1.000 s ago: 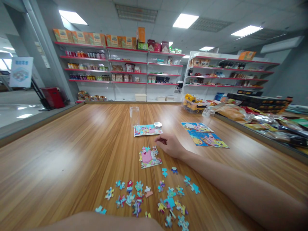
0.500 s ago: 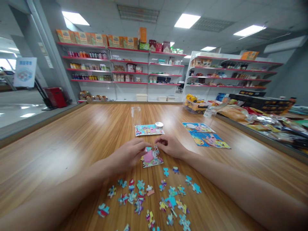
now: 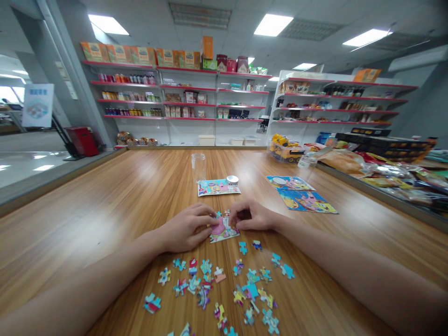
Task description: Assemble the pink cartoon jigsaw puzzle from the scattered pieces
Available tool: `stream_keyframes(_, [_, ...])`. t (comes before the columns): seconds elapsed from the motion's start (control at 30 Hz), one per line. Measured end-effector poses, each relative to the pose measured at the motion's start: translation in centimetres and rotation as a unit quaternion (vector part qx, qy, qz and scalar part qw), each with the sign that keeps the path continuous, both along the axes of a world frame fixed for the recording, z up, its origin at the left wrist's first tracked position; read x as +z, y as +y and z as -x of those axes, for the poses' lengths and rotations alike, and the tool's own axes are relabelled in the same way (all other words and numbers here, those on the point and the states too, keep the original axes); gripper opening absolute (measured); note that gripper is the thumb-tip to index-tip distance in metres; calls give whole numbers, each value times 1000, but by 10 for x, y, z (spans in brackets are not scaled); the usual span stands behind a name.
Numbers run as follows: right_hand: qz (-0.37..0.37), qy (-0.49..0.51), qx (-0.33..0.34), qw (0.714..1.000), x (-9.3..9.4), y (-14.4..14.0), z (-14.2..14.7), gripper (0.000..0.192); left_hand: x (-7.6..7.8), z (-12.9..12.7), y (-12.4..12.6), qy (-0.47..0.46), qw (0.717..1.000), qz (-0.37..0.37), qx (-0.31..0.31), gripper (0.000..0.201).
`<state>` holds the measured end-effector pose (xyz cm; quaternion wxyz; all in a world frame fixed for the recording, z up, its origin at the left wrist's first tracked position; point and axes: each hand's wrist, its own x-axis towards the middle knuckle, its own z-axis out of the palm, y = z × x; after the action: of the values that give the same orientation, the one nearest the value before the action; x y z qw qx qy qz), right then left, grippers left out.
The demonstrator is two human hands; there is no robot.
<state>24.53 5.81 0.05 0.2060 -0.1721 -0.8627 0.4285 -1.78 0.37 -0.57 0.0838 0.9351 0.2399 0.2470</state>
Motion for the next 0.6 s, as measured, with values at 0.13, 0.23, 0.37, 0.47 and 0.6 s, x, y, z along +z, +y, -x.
stream_keyframes(0.13, [-2,-7,12,1000,3,-1,-1,23,-4,1,3,-40,999,18,15,19])
stream_keyframes(0.23, [4,-18,2,1000,2,-1,-1,21,-3,1,4,-48,998,26,19,16])
stream_keyframes(0.37, [19,-35,1,999,0,-1,0,18,-2,0,3,-51,998,33,23,15])
stream_keyframes(0.47, [21,-46,-11,999,-2,-2,1,16,-2,0,3,-54,998,38,24,15])
stream_keyframes(0.6, [-24,-42,-82,995,-5,-4,5,17,-3,1,3,-56,997,41,23,15])
